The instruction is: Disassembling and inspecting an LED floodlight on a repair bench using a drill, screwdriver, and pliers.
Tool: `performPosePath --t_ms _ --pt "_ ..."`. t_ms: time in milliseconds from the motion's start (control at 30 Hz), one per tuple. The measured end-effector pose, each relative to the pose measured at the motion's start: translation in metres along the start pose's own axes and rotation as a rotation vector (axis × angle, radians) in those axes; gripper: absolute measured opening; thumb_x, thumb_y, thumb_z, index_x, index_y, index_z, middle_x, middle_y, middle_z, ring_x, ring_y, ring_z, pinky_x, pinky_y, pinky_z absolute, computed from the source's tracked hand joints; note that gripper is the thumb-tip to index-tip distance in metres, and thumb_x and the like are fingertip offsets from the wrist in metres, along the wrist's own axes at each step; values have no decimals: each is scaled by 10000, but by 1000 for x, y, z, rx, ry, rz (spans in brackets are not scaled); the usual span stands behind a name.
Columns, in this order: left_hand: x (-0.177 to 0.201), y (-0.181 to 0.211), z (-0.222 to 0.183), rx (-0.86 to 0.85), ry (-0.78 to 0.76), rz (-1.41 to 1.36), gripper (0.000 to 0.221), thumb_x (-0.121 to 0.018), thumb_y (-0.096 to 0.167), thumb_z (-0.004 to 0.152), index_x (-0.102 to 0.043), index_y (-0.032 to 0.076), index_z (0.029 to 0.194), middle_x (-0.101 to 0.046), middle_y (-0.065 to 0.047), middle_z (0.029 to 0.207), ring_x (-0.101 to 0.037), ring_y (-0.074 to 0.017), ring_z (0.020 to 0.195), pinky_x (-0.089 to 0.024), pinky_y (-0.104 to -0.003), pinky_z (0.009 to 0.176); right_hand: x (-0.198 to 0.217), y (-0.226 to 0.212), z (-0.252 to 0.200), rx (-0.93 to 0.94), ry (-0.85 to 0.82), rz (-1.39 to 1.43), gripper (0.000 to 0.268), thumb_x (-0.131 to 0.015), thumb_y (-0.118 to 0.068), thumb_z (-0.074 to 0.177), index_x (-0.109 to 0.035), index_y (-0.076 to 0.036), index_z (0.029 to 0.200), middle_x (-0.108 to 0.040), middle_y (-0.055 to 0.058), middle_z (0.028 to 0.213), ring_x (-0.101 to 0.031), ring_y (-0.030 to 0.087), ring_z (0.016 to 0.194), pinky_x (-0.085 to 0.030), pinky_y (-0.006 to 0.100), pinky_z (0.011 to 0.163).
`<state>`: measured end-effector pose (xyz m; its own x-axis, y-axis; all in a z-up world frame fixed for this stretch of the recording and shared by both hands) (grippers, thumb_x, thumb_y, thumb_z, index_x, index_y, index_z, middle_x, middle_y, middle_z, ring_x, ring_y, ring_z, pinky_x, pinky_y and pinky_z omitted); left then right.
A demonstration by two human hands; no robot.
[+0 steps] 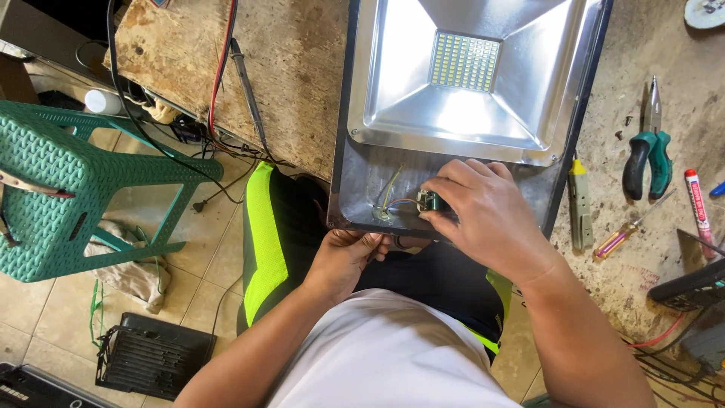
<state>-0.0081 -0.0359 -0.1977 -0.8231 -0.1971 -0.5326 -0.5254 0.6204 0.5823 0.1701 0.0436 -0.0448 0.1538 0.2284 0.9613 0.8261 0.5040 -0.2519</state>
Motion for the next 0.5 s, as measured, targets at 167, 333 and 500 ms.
performPosePath --t_ms 167,333,500 --pt "1 31 -13 -223 -1 413 164 -768 90 929 -790 -52 849 -747 -140 706 -693 -157 684 -587 -268 644 0 1 0 -13 24 15 323 -735 -374 925 -718 -136 1143 -598 -3 1071 -651 225 982 -479 470 921" --pt "-14 50 -23 -478 46 690 161 -791 136 916 -810 27 800 -747 -110 635 -730 -162 628 -583 -296 607 5 -2 2 -9 1 29 301 -710 -343 959 -709 -118 1158 -601 9 1078 -661 240 996 -493 493 926" --pt "-5 4 -4 -123 -6 164 188 -692 73 977 -742 -43 838 -718 -132 700 -684 -171 642 -588 -272 593 1 1 1 -1 -18 9 308 -686 -363 973 -705 -122 1164 -595 0 1088 -664 218 1000 -493 482 938"
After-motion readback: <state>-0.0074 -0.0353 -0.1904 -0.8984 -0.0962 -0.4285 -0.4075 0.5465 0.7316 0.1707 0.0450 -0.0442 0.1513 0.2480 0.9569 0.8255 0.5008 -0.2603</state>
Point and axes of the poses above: each hand's wrist, its own z-axis towards the middle knuckle, its own x-axis out of the back of the hand, y = z × x, the point moved 5 cm from there along z, towards the middle knuckle
